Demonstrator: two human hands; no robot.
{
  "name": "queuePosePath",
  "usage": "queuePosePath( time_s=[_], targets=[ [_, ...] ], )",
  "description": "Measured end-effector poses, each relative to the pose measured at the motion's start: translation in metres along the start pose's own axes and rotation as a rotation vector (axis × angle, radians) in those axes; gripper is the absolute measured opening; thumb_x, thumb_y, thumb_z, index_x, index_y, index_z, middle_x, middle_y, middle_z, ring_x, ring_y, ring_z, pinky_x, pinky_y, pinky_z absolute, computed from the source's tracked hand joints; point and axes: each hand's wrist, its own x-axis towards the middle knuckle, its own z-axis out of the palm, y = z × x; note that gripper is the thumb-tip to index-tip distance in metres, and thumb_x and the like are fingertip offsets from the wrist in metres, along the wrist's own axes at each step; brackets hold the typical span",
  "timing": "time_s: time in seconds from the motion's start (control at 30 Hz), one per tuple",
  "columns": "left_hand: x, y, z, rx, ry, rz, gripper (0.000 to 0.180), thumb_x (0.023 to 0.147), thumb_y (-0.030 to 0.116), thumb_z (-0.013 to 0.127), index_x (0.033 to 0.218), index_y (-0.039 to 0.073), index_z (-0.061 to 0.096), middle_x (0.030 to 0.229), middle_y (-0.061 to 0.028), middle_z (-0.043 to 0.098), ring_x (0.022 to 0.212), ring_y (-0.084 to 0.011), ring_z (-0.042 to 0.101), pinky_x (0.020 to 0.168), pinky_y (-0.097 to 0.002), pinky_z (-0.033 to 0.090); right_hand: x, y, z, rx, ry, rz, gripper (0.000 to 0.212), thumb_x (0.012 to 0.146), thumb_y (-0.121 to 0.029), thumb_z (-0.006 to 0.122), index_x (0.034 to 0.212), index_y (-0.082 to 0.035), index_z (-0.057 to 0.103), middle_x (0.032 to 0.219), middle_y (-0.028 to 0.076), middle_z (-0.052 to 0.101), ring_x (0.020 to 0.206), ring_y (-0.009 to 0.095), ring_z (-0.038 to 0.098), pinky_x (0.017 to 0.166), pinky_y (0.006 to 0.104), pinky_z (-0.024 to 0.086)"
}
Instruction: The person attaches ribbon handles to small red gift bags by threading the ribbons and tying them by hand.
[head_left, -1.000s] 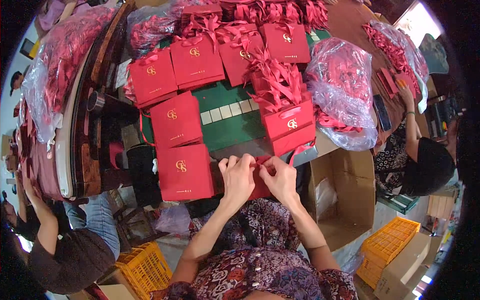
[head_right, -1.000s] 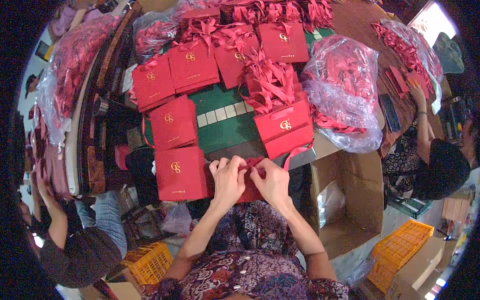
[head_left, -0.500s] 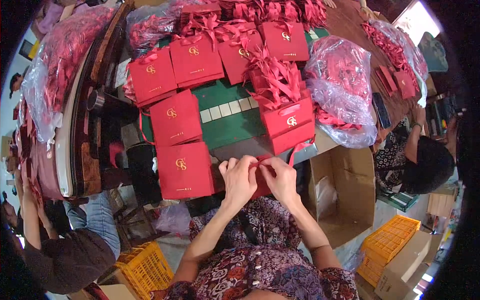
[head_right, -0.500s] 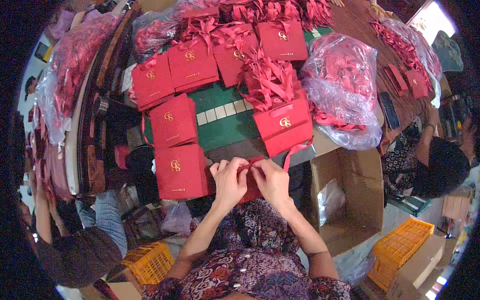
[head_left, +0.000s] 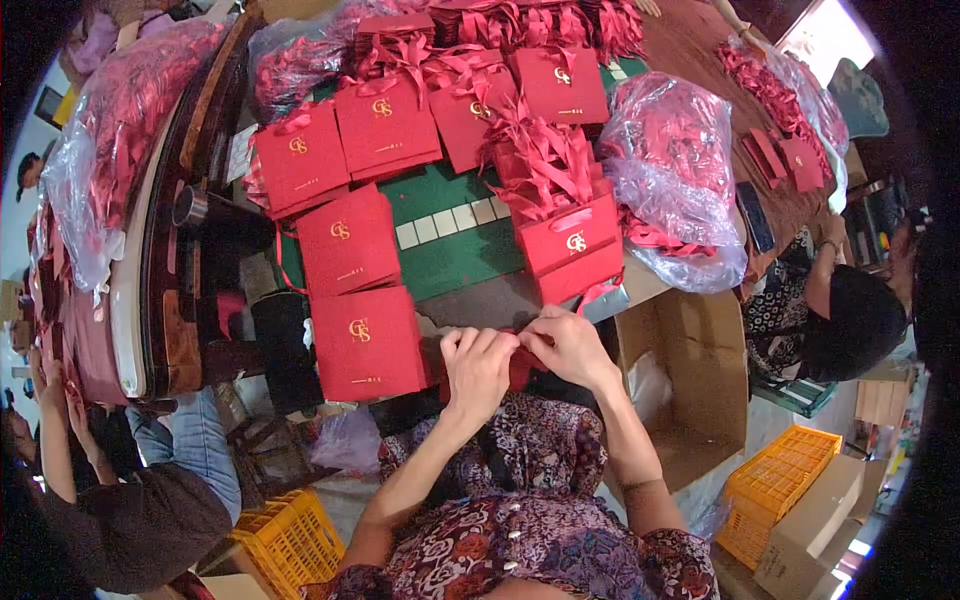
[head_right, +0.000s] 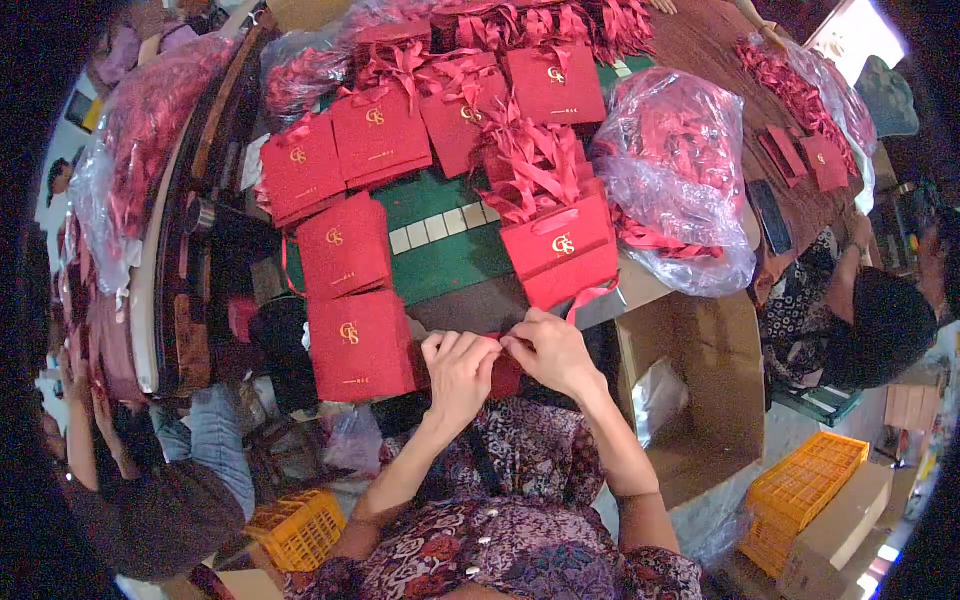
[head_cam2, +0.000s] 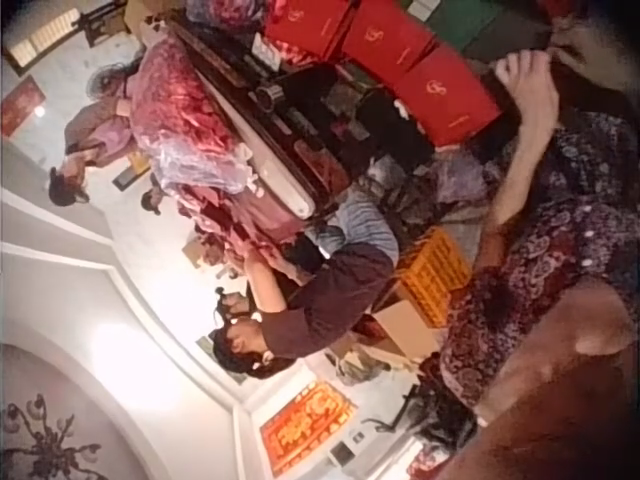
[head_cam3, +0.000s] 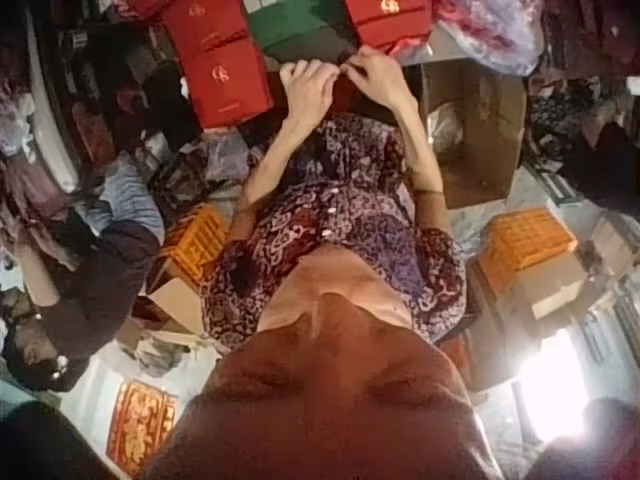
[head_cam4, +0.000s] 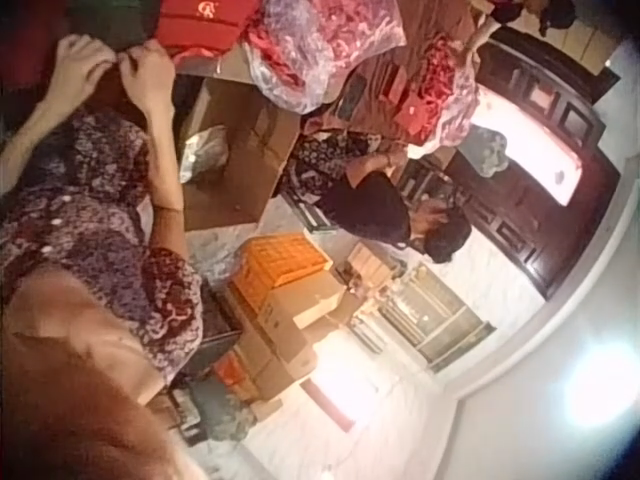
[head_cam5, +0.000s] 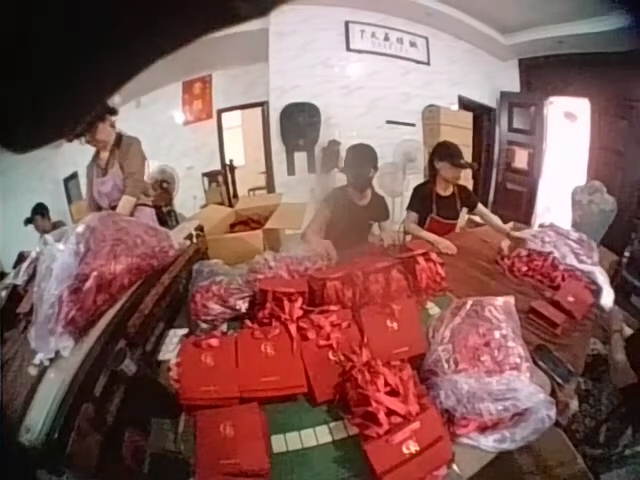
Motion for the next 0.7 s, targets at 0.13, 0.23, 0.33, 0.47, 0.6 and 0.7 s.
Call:
queuePosePath(
  time_s=[0.13,0.23,0.33,0.47,0.6,0.7],
  targets=[
    [-0.002,-0.002,-0.001,0.053,-0.022,0.14,0.007,0.08,0.01,0.068,0.085,0.015,0.066,0.083,0.0004,0.063,0.082,-0.0204,0.057,0.087,-0.0399,0.034,0.01,0.01,-0.007,0.008,-0.169,0.038,0.023,0.085,-0.029,0.066,0.086,-0.008,0.075,0.08,0.015,0.065,0.077,0.033,0.065,0.068,0.0421,0.051],
    [0.0,-0.002,-0.003,0.042,-0.002,0.207,0.007,0.08,0.012,0.07,0.086,0.015,0.065,0.082,0.0007,0.063,0.082,-0.0193,0.06,0.088,-0.0396,0.035,0.013,0.011,-0.006,0.112,-0.222,0.111,0.022,0.081,-0.028,0.07,0.083,-0.008,0.076,0.077,0.014,0.067,0.077,0.03,0.067,0.069,0.0382,0.052],
    [0.005,0.001,-0.008,-0.042,-0.048,0.1,0.01,0.081,0.017,0.073,0.085,0.014,0.065,0.081,0.0008,0.063,0.08,-0.0197,0.061,0.088,-0.0394,0.035,0.007,0.008,0.006,0.225,0.02,0.109,0.014,0.08,-0.02,0.073,0.085,-0.007,0.075,0.075,0.012,0.066,0.072,0.024,0.067,0.066,0.035,0.051],
    [0.005,0.003,-0.011,-0.119,-0.101,0.013,0.014,0.081,0.021,0.075,0.084,0.013,0.064,0.081,0.0,0.064,0.08,-0.0209,0.061,0.086,-0.0393,0.034,0.008,0.007,0.014,0.384,0.326,0.229,0.016,0.086,-0.017,0.073,0.09,-0.002,0.075,0.075,0.01,0.065,0.067,0.017,0.061,0.063,0.0306,0.047],
    [0.01,-0.003,-0.019,-0.113,-0.064,-0.112,0.015,0.082,0.019,0.076,0.087,0.012,0.064,0.082,0.0003,0.066,0.079,-0.0184,0.063,0.084,-0.037,0.033,-0.004,0.008,0.006,0.324,0.49,0.146,0.013,0.092,-0.009,0.066,0.097,0.0,0.074,0.078,0.009,0.065,0.074,0.015,0.06,0.066,0.0282,0.046],
    [0.013,-0.01,-0.023,-0.134,-0.028,-0.174,0.014,0.082,0.018,0.075,0.088,0.012,0.064,0.083,-0.0002,0.067,0.077,-0.0188,0.064,0.082,-0.0359,0.034,-0.03,0.025,0.003,0.507,0.466,0.282,0.018,0.098,-0.014,0.061,0.099,0.0,0.072,0.075,0.002,0.064,0.072,0.009,0.057,0.065,0.0252,0.044]
  ],
)
